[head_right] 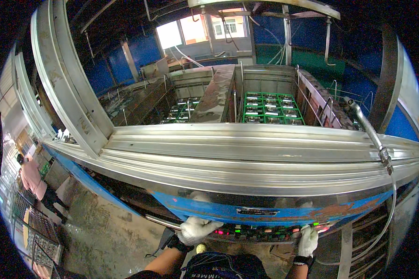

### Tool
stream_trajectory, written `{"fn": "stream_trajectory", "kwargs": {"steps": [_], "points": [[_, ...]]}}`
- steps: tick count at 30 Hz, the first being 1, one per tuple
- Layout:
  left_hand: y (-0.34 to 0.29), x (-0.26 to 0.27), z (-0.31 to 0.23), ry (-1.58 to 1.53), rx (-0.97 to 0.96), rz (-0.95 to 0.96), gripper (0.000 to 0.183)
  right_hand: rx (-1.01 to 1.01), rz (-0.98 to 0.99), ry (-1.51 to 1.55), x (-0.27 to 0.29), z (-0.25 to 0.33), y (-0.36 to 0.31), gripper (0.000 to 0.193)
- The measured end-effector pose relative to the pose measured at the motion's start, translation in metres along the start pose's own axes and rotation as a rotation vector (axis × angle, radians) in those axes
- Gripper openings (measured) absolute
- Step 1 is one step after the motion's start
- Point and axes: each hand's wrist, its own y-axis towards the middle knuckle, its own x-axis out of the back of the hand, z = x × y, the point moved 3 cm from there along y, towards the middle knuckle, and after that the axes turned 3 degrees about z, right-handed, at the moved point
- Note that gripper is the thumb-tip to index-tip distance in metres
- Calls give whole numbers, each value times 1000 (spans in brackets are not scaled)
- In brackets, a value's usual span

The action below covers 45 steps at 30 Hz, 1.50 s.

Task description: Transferring metal pistons from a green plastic tray in a metal rack to a cardboard-covered pallet and then operating a control panel on a cleaning or processing machine.

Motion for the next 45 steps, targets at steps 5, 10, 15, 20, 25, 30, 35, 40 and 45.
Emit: {"fn": "stream_trajectory", "kwargs": {"steps": [5,10,15,20,25,30,35,40,45], "points": [[0,-4,15,-81,16,-7,20,18,20,33,-1,-1,1,20],[-1,-3,15,54,-24,-32,20,27,49,49,-8,21,-12,20],[-4,-5,27,38,12,-46,20,17,45,79,-14,32,-17,20],[-6,-5,11,100,-42,-143,21,-10,21,12,-19,38,-19,19],[-3,-16,8,237,200,168,33,75,5,78,-13,30,-20,22],[4,-86,44,500,-35,631,51,-56,75,42,-23,53,-32,30],[24,-166,23,232,55,990,56,-70,161,-47,-24,64,-36,35],[48,-223,0,23,-373,740,63,-169,234,-141,-30,93,-48,33],[56,-270,-38,-967,160,823,61,-120,217,-520,-6,70,-21,40]]}}
